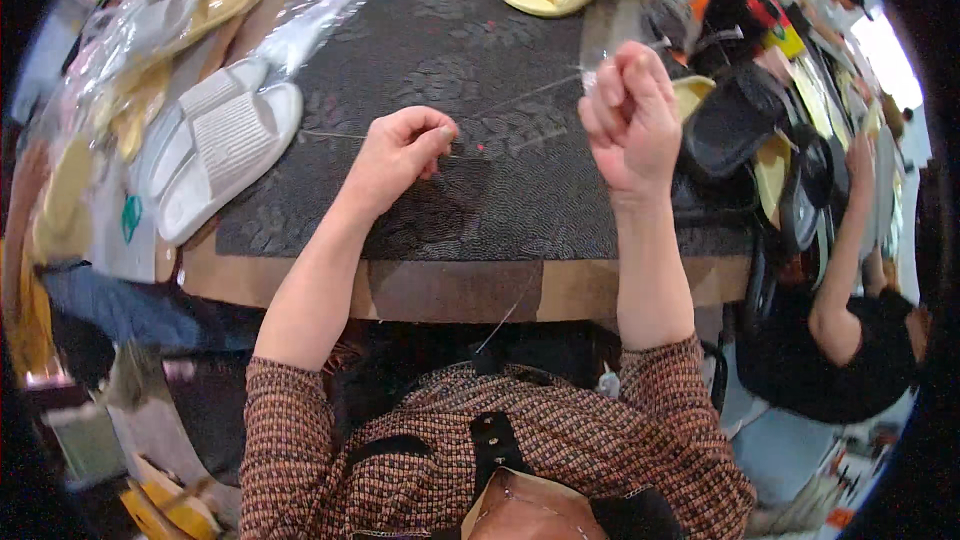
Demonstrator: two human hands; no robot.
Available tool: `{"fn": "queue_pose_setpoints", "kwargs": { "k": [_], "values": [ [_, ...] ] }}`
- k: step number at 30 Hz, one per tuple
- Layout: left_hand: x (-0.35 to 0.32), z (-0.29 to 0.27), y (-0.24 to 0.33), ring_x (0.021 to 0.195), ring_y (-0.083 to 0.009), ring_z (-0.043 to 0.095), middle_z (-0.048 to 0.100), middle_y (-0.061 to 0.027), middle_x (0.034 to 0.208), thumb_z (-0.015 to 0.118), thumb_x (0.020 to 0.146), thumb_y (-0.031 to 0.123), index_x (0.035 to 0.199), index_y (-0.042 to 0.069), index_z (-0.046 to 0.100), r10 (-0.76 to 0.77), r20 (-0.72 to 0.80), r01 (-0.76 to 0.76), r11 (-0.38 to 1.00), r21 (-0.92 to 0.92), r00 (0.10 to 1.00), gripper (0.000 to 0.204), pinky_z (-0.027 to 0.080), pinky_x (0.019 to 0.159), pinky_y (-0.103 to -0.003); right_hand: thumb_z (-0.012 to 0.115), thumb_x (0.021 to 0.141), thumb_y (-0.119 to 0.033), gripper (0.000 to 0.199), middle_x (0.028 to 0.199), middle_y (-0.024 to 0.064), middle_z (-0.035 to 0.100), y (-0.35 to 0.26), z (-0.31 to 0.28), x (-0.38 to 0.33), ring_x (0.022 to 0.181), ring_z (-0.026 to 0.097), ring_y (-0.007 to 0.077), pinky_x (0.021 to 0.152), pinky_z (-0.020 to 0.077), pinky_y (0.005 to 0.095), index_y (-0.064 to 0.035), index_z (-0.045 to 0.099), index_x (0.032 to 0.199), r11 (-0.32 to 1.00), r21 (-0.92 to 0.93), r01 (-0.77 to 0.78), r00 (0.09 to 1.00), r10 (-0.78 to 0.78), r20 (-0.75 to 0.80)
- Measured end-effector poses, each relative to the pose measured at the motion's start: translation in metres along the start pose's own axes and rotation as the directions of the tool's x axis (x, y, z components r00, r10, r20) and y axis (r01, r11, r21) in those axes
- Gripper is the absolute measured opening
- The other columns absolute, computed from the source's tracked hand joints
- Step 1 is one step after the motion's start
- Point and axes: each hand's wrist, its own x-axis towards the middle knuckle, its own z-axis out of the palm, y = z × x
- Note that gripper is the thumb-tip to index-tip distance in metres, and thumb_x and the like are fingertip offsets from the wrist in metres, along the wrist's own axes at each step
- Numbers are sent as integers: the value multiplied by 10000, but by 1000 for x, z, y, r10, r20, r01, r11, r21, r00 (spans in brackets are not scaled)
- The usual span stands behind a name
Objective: The person fastens pairs of slippers together by hand, threading plastic fasteners through the slippers to connect each pair, locking the fasteners, and placing the connected slippers on the table.
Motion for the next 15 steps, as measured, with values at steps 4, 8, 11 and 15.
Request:
{"fn": "queue_pose_setpoints", "kwargs": {
  "k": [4,8,11,15],
  "values": [
    [1,-6,6,572,-55,504,572,10,699,582,837,112,861,3,620,65,-176,-56,997,56,982,117,421,521,-215,509,914,-199,147,660,20,470,6,-18,4,412,279,54,355,228,196,-63,563,929,999,22,-35,999,35,-14],
    [-14,-19,25,619,-140,550,579,-64,711,579,818,101,837,-1,611,398,-208,-279,855,437,894,109,438,565,-273,506,914,-194,151,734,46,526,2,-24,4,390,264,53,347,221,196,-61,572,938,999,15,-40,998,41,-53],
    [-30,-35,35,670,-265,576,578,-144,761,573,805,85,815,4,600,550,-146,-324,663,675,822,86,455,604,-321,494,917,-166,143,751,50,533,0,-30,6,379,257,52,344,219,194,-54,575,952,996,87,-26,1000,26,8],
    [-62,-55,45,716,-304,585,589,-139,788,573,805,79,827,8,595,523,-162,-221,593,774,837,78,461,633,-349,489,918,-161,146,753,50,533,-2,-25,4,377,257,48,339,217,194,-48,578,950,996,84,3,1000,-3,-2]
  ]
}}
